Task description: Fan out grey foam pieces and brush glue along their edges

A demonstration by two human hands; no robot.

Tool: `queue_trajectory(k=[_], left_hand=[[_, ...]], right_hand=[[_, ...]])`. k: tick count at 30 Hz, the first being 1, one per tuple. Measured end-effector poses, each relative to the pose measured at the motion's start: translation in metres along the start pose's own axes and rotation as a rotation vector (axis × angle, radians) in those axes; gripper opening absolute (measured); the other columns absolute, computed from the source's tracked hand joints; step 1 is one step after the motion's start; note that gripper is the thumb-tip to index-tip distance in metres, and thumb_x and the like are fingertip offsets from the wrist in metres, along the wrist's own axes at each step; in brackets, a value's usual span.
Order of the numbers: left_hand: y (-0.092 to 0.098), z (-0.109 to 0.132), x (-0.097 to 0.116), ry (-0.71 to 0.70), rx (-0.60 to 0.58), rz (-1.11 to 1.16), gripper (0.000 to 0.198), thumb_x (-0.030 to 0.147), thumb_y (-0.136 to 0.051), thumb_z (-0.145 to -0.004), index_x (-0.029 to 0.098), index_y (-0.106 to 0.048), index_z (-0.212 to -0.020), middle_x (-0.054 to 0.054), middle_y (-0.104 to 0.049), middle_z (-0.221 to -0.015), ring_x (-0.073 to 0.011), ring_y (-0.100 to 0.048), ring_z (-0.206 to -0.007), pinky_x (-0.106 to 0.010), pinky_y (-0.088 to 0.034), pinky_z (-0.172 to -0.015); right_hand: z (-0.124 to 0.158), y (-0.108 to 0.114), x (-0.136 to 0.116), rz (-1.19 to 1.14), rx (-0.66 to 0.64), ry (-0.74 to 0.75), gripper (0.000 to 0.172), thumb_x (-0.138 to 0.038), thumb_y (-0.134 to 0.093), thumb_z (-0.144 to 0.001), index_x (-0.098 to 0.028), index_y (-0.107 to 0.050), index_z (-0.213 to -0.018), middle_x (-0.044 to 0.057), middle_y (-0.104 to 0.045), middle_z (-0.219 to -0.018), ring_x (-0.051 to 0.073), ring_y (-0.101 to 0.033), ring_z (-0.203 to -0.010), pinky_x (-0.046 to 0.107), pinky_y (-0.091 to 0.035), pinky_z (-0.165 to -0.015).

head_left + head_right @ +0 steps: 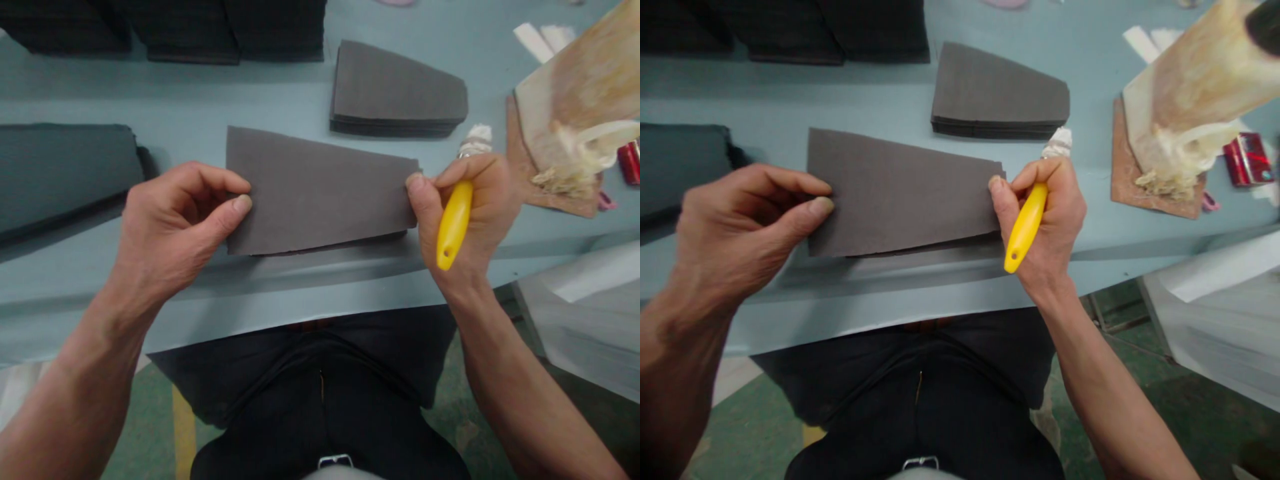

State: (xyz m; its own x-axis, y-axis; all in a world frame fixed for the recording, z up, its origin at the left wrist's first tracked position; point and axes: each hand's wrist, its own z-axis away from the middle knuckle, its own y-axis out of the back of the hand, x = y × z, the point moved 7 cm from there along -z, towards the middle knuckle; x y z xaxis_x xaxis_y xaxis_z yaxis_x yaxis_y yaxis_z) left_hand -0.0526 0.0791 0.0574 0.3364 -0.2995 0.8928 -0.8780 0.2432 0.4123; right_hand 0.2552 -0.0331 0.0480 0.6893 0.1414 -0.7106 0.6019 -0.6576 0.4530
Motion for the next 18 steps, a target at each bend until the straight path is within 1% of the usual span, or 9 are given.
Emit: queue_trajectory(k=[4,7,11,14,16,18], left_hand=[[-0.002,0.000,0.001,-0.067,-0.016,-0.106,0.025,0.038,-0.081,-0.090,0.016,-0.084,-0.101,-0.001,-0.078,-0.084,-0.0099,-0.057,-0.066,-0.021,-0.046,-0.063],[-0.004,0.001,0.001,-0.092,-0.035,-0.155,0.026,0.040,-0.080,-0.090,0.017,-0.085,-0.100,0.000,-0.079,-0.086,-0.0103,-0.055,-0.067,-0.021,-0.045,-0.063],[-0.006,0.003,0.001,-0.099,-0.039,-0.168,0.028,0.041,-0.079,-0.090,0.016,-0.085,-0.101,0.000,-0.078,-0.086,-0.0099,-0.055,-0.066,-0.022,-0.042,-0.063],[-0.008,0.003,0.000,-0.085,-0.041,-0.179,0.030,0.043,-0.079,-0.090,0.017,-0.085,-0.102,0.000,-0.079,-0.087,-0.0111,-0.057,-0.068,-0.022,-0.043,-0.064],[-0.010,0.002,0.000,-0.089,-0.045,-0.175,0.030,0.044,-0.079,-0.090,0.017,-0.085,-0.101,0.000,-0.078,-0.086,-0.0115,-0.057,-0.068,-0.023,-0.042,-0.063],[-0.012,0.001,-0.001,-0.081,-0.052,-0.176,0.030,0.043,-0.078,-0.089,0.016,-0.085,-0.101,-0.001,-0.078,-0.086,-0.0116,-0.056,-0.069,-0.022,-0.042,-0.064]], right_hand=[[0.003,-0.003,0.010,-0.023,-0.005,-0.056,0.028,-0.047,-0.078,-0.098,-0.030,-0.056,-0.094,-0.002,-0.056,-0.077,0.019,-0.054,-0.067,0.038,-0.047,-0.067],[0.005,-0.003,0.011,0.012,0.018,-0.038,0.030,-0.048,-0.079,-0.097,-0.031,-0.054,-0.091,-0.002,-0.055,-0.075,0.019,-0.051,-0.065,0.038,-0.046,-0.065],[0.008,-0.003,0.016,0.109,0.022,-0.041,0.029,-0.051,-0.077,-0.098,-0.032,-0.055,-0.091,0.000,-0.058,-0.076,0.021,-0.056,-0.070,0.039,-0.051,-0.067],[0.011,-0.003,0.021,0.114,0.029,-0.053,0.029,-0.051,-0.078,-0.097,-0.032,-0.057,-0.093,0.000,-0.060,-0.077,0.021,-0.060,-0.073,0.039,-0.054,-0.068],[0.011,-0.003,0.024,0.108,0.034,-0.059,0.029,-0.051,-0.079,-0.096,-0.032,-0.056,-0.092,-0.001,-0.059,-0.077,0.021,-0.060,-0.073,0.038,-0.054,-0.067],[0.011,-0.004,0.024,0.110,0.035,-0.064,0.029,-0.050,-0.078,-0.095,-0.032,-0.056,-0.091,-0.001,-0.058,-0.076,0.020,-0.058,-0.071,0.038,-0.052,-0.066]])
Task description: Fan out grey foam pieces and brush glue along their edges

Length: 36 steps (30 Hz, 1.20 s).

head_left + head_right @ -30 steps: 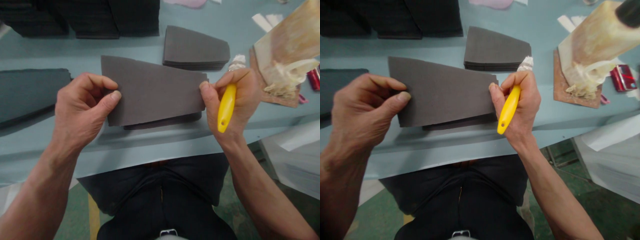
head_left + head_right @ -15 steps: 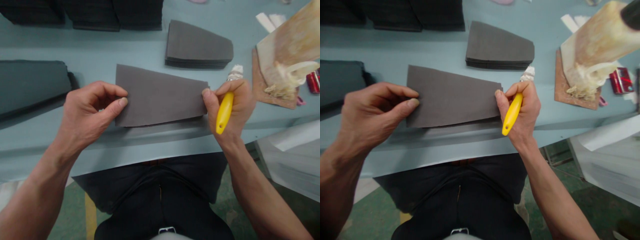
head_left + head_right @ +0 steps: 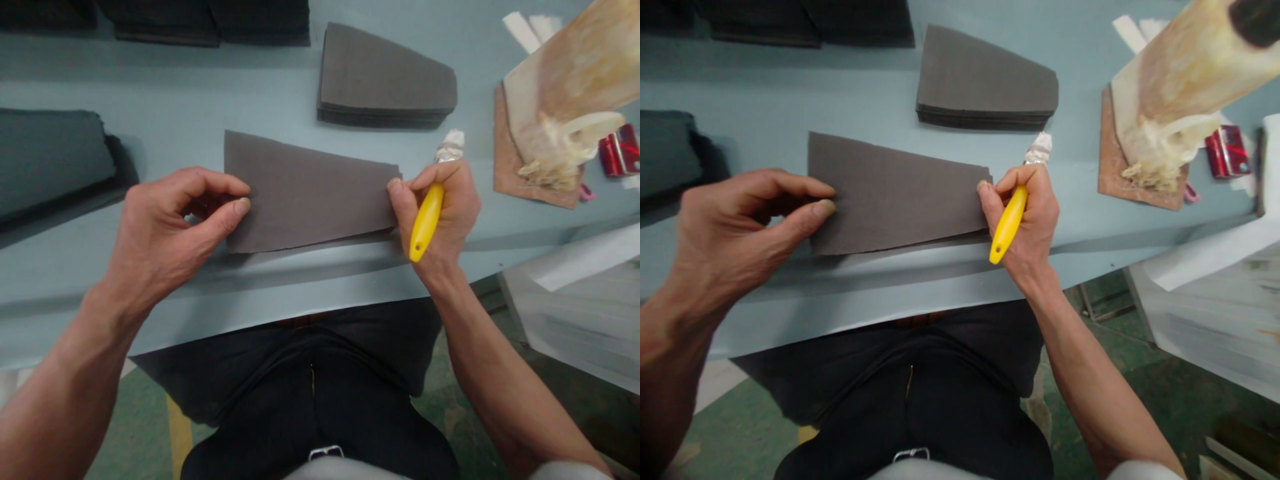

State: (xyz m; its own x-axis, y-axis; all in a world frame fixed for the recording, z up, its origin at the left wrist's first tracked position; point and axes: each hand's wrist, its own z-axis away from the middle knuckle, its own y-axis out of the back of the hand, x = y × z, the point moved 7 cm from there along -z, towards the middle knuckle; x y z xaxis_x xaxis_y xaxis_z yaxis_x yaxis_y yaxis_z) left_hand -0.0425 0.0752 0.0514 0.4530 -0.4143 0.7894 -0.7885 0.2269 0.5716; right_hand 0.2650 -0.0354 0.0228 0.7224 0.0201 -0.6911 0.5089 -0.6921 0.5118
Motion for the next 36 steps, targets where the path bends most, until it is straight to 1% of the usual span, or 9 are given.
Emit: queue_trajectory(k=[5,7,10,14,18,22,25,32,36], left_hand=[[-0.006,-0.001,-0.005,0.034,-0.025,-0.004,0.035,0.047,-0.078,-0.087,0.015,-0.085,-0.100,-0.001,-0.078,-0.086,-0.0119,-0.054,-0.070,-0.022,-0.040,-0.063],[-0.007,0.000,-0.007,0.032,-0.039,-0.003,0.035,0.047,-0.078,-0.088,0.015,-0.085,-0.100,-0.001,-0.078,-0.085,-0.0114,-0.055,-0.069,-0.022,-0.038,-0.063],[-0.008,-0.001,-0.011,0.066,-0.049,-0.010,0.035,0.047,-0.079,-0.088,0.016,-0.085,-0.101,-0.001,-0.078,-0.087,-0.0112,-0.053,-0.068,-0.022,-0.040,-0.064],[-0.008,-0.002,-0.011,0.110,-0.041,0.025,0.034,0.046,-0.082,-0.088,0.015,-0.085,-0.102,-0.002,-0.077,-0.087,-0.0115,-0.054,-0.069,-0.023,-0.044,-0.067],[-0.006,-0.003,-0.010,0.138,0.030,0.072,0.031,0.039,-0.082,-0.088,0.011,-0.085,-0.100,-0.003,-0.079,-0.087,-0.0110,-0.059,-0.072,-0.023,-0.049,-0.071],[-0.004,-0.003,-0.009,0.111,0.072,0.026,0.029,0.038,-0.082,-0.087,0.013,-0.086,-0.099,-0.001,-0.080,-0.088,-0.0101,-0.061,-0.073,-0.022,-0.050,-0.072],[-0.004,-0.003,-0.009,0.091,0.062,-0.003,0.026,0.038,-0.081,-0.088,0.015,-0.087,-0.098,0.000,-0.081,-0.086,-0.0098,-0.062,-0.072,-0.021,-0.047,-0.069],[-0.005,-0.003,-0.009,0.048,0.048,-0.024,0.022,0.035,-0.080,-0.090,0.014,-0.087,-0.095,0.002,-0.079,-0.083,-0.0063,-0.060,-0.068,-0.017,-0.043,-0.064],[-0.007,-0.003,-0.007,0.048,0.018,-0.097,0.026,0.039,-0.075,-0.092,0.017,-0.086,-0.099,0.005,-0.079,-0.084,-0.0059,-0.061,-0.069,-0.017,-0.044,-0.065]], right_hand=[[0.000,-0.001,-0.001,-0.015,0.031,0.030,0.031,-0.051,-0.076,-0.095,-0.030,-0.054,-0.088,-0.004,-0.054,-0.072,0.016,-0.049,-0.063,0.035,-0.049,-0.062],[0.001,-0.002,0.003,-0.006,0.037,0.025,0.031,-0.052,-0.076,-0.096,-0.030,-0.055,-0.089,-0.003,-0.054,-0.072,0.017,-0.052,-0.064,0.036,-0.050,-0.063],[0.001,-0.003,0.008,0.003,0.033,0.021,0.030,-0.052,-0.077,-0.095,-0.031,-0.057,-0.090,-0.003,-0.055,-0.074,0.019,-0.056,-0.068,0.038,-0.054,-0.066],[-0.001,0.002,0.003,0.031,0.032,0.038,0.032,-0.054,-0.078,-0.096,-0.031,-0.056,-0.089,-0.002,-0.056,-0.073,0.019,-0.056,-0.067,0.038,-0.055,-0.066],[-0.005,0.003,-0.002,0.065,-0.010,0.007,0.032,-0.054,-0.075,-0.100,-0.030,-0.055,-0.092,0.001,-0.059,-0.079,0.021,-0.062,-0.077,0.036,-0.055,-0.070],[-0.005,-0.002,0.003,0.035,-0.068,-0.023,0.029,-0.052,-0.074,-0.102,-0.029,-0.056,-0.097,0.003,-0.062,-0.087,0.025,-0.070,-0.093,0.039,-0.058,-0.077],[-0.004,-0.005,0.007,0.045,-0.086,-0.023,0.028,-0.050,-0.074,-0.103,-0.029,-0.057,-0.099,0.003,-0.064,-0.087,0.026,-0.072,-0.096,0.040,-0.059,-0.079],[-0.002,-0.007,0.010,0.049,-0.078,-0.008,0.029,-0.049,-0.076,-0.102,-0.029,-0.056,-0.095,0.003,-0.065,-0.085,0.024,-0.072,-0.094,0.039,-0.060,-0.081],[-0.001,-0.008,0.015,-0.014,-0.086,0.011,0.030,-0.054,-0.073,-0.103,-0.027,-0.059,-0.101,0.002,-0.067,-0.092,0.025,-0.074,-0.102,0.042,-0.064,-0.086]])
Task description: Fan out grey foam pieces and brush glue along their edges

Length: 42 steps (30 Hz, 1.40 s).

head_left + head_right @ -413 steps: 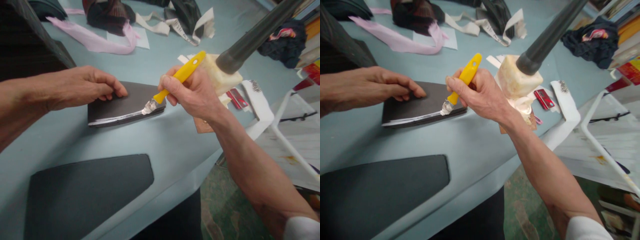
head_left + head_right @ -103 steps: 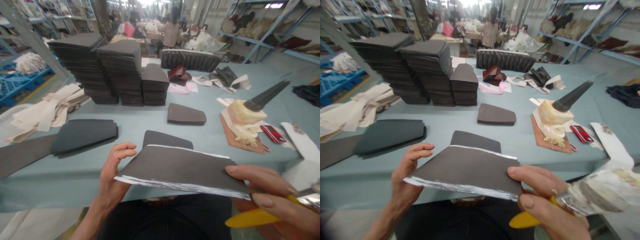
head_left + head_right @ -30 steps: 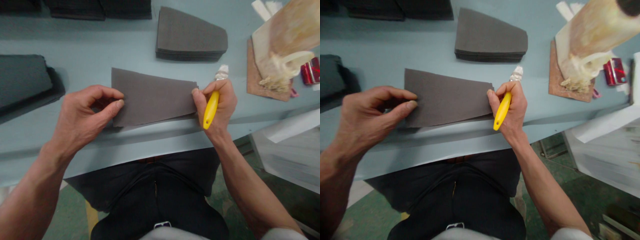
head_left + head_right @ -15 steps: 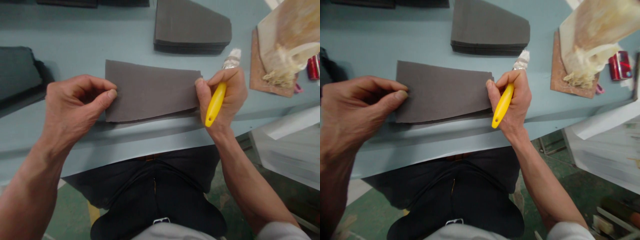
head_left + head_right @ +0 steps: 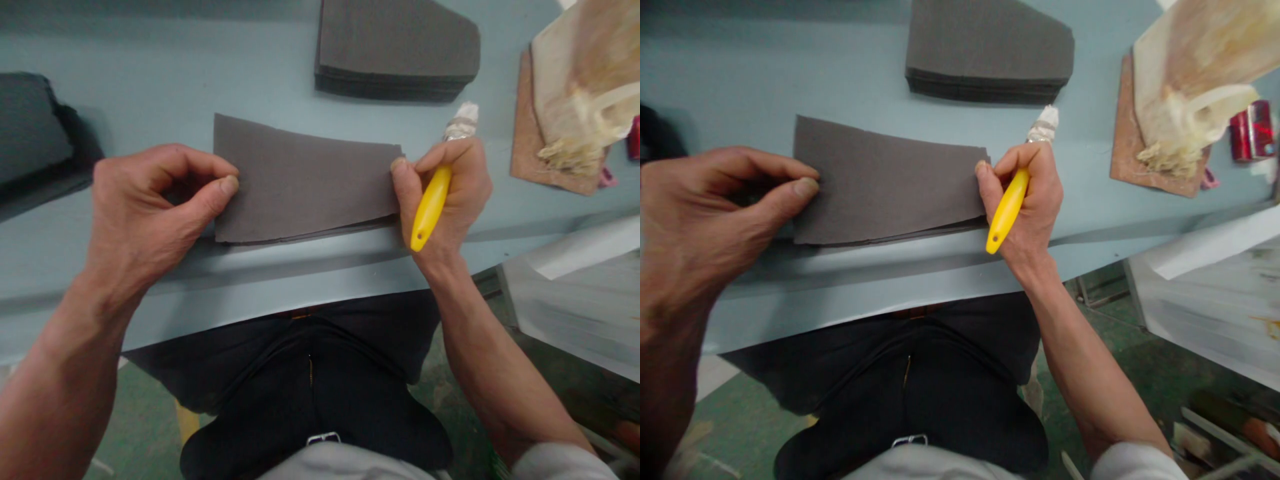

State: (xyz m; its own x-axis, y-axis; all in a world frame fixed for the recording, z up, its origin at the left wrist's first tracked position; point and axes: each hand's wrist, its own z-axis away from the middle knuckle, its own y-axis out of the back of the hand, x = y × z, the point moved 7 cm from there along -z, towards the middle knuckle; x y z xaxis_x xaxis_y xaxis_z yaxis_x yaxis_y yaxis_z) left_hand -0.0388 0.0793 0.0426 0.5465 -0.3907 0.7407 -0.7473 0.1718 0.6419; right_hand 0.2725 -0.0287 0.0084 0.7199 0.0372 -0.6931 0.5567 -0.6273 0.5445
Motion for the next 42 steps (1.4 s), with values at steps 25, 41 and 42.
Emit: queue_trajectory(k=[25,41,42], left_hand=[[-0.002,0.001,-0.003,-0.049,-0.048,-0.099,0.029,0.043,-0.070,-0.098,0.018,-0.084,-0.101,0.008,-0.075,-0.083,-0.0032,-0.055,-0.066,-0.017,-0.039,-0.063],[-0.001,0.004,-0.003,-0.063,-0.043,-0.118,0.031,0.045,-0.068,-0.099,0.018,-0.084,-0.101,0.007,-0.077,-0.088,-0.0048,-0.059,-0.070,-0.018,-0.043,-0.066],[-0.002,0.004,-0.004,-0.066,-0.043,-0.114,0.030,0.044,-0.069,-0.099,0.018,-0.084,-0.101,0.007,-0.077,-0.088,-0.0045,-0.058,-0.070,-0.018,-0.043,-0.066]], right_hand=[[0.001,0.001,0.004,-0.031,-0.023,0.006,0.027,-0.051,-0.074,-0.104,-0.027,-0.061,-0.101,0.002,-0.067,-0.091,0.025,-0.075,-0.097,0.041,-0.063,-0.079],[0.004,0.004,-0.002,0.013,0.034,0.042,0.028,-0.054,-0.072,-0.104,-0.028,-0.063,-0.102,0.002,-0.067,-0.094,0.025,-0.075,-0.101,0.043,-0.065,-0.080],[0.004,0.004,-0.002,0.012,0.033,0.039,0.027,-0.054,-0.072,-0.104,-0.028,-0.063,-0.102,0.001,-0.066,-0.093,0.025,-0.074,-0.101,0.043,-0.065,-0.080]])
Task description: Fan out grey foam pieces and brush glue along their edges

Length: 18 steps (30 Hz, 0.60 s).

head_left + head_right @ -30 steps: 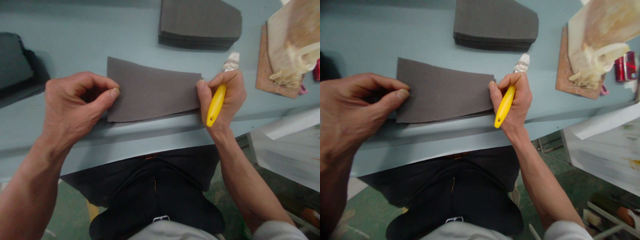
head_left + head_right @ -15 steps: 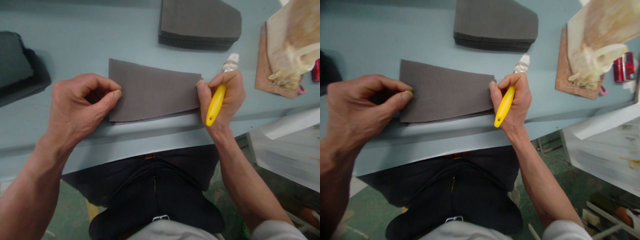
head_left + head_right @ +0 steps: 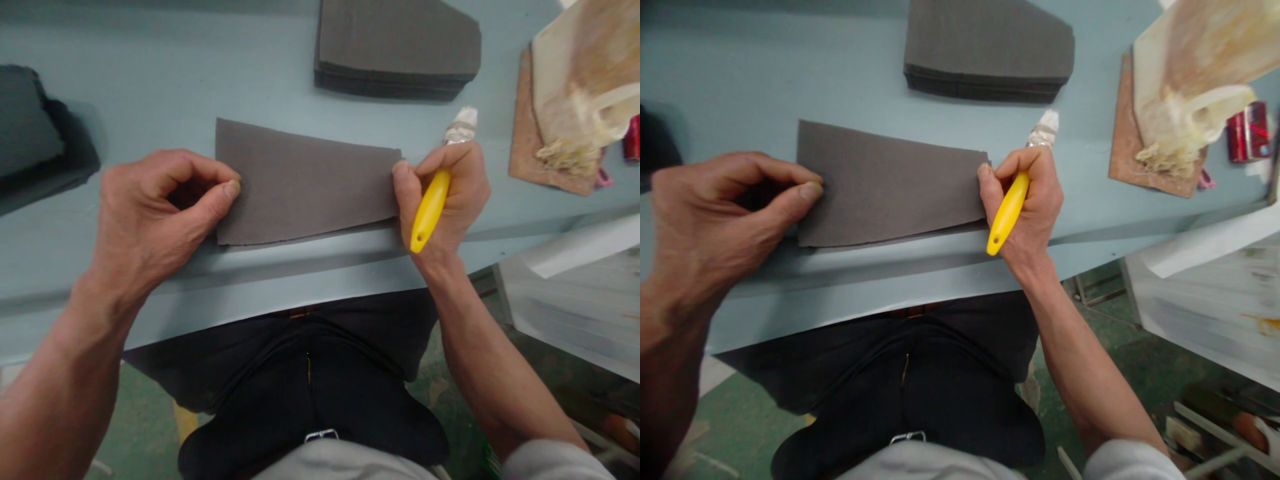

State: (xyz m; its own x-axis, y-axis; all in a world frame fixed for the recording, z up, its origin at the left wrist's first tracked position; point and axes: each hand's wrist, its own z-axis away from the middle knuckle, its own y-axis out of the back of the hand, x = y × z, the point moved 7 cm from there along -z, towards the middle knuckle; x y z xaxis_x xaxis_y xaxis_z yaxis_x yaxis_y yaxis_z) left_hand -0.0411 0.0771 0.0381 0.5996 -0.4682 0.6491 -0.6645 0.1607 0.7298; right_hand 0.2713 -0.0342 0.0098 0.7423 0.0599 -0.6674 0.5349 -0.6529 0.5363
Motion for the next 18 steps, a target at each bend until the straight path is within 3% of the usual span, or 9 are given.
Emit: queue_trajectory(k=[10,18], left_hand=[[-0.0012,-0.0001,-0.0006,-0.003,-0.008,0.006,0.024,0.039,-0.072,-0.100,0.018,-0.083,-0.100,0.004,-0.077,-0.088,-0.0065,-0.057,-0.069,-0.020,-0.042,-0.065],[-0.0029,-0.0003,0.0007,-0.022,-0.016,0.006,0.024,0.040,-0.072,-0.099,0.019,-0.083,-0.099,0.004,-0.077,-0.089,-0.0067,-0.058,-0.072,-0.020,-0.044,-0.070]], right_hand=[[-0.0022,-0.0029,-0.0014,-0.020,-0.019,-0.011,0.026,-0.045,-0.074,-0.100,-0.030,-0.054,-0.094,0.001,-0.059,-0.081,0.024,-0.067,-0.085,0.042,-0.058,-0.075],[-0.0023,-0.0051,0.0043,-0.043,-0.051,-0.037,0.025,-0.046,-0.073,-0.100,-0.030,-0.054,-0.094,0.002,-0.060,-0.082,0.024,-0.066,-0.083,0.042,-0.057,-0.075]])
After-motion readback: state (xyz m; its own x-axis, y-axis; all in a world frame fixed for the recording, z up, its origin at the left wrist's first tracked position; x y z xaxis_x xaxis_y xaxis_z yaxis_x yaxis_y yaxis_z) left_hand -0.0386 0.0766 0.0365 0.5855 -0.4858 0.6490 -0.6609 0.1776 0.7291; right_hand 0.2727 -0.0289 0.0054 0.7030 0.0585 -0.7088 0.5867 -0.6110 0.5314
